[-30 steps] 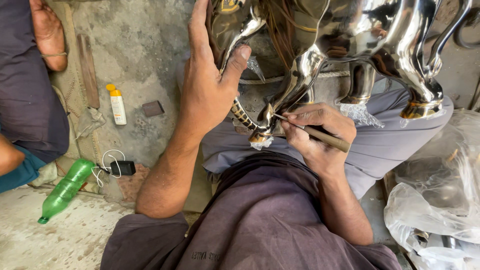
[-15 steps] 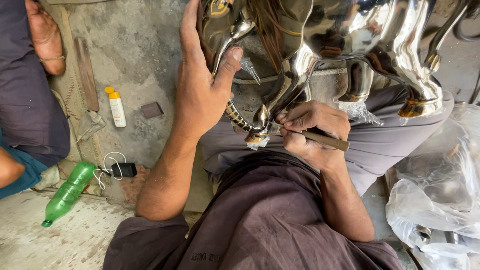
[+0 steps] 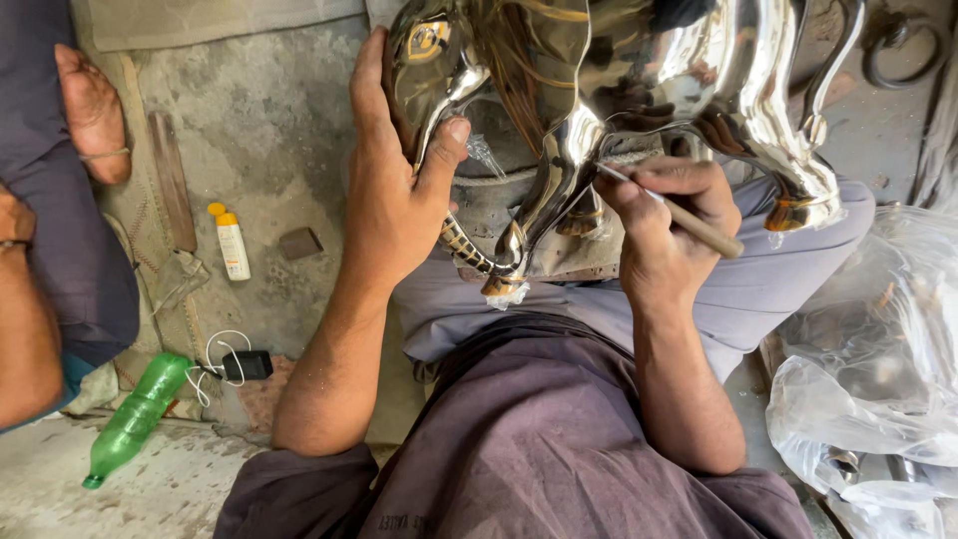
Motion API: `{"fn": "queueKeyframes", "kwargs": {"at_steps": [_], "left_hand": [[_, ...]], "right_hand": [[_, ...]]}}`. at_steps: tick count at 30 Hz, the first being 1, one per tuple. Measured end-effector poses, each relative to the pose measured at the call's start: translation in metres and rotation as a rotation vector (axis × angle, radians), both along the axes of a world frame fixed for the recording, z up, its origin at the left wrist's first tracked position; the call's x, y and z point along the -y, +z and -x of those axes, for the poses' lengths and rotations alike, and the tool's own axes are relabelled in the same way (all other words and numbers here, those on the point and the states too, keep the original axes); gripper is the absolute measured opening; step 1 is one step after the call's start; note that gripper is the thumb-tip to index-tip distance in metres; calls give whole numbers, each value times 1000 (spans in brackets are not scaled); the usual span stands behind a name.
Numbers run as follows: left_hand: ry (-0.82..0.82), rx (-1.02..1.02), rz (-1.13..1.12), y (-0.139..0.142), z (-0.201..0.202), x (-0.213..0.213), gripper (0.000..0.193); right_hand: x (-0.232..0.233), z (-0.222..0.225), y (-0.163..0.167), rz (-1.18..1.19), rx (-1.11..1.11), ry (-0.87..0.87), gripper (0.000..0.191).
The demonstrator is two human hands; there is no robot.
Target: The person sits on the floor and uses a small tool to polish and detail a shiny metal elephant statue. They rotate the statue to access different areas, including the legs, trunk, and back, while applying the tool to the surface.
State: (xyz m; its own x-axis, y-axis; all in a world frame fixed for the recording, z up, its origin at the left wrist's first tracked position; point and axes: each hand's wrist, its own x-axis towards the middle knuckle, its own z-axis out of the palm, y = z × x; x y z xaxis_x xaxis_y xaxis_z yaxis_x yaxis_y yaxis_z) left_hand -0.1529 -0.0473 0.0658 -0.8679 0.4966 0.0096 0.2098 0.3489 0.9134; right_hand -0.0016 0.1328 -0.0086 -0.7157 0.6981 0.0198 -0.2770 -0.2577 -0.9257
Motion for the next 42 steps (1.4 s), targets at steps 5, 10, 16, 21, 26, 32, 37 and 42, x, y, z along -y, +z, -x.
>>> {"fn": "queueKeyframes", "kwargs": {"at_steps": [5, 10, 16, 21, 26, 32, 37, 42], "left_hand": [[-31, -164, 78, -1, 1, 2, 73], [-35, -117, 78, -5, 0, 7, 73], [-54, -147, 49, -13, 2, 5, 71], [-66, -153, 36, -14, 1, 3, 71], [-63, -136, 26, -14, 1, 3, 71], [-78, -149, 17, -13, 1, 0, 71], [-76, -133, 17, -15, 1, 1, 74], [-68, -168, 48, -19, 1, 4, 76]], "right_hand": [[-5, 11, 6, 170, 18, 17, 15], [-4, 14, 7, 215, -9, 12, 14], [-6, 9, -2, 153, 1, 12, 11], [2, 4, -8, 156, -31, -19, 12], [15, -5, -14, 42, -11, -61, 12], [31, -12, -20, -106, -9, -84, 13], [44, -18, -18, -112, 20, -77, 15], [53, -23, -15, -143, 10, -51, 13]]}}
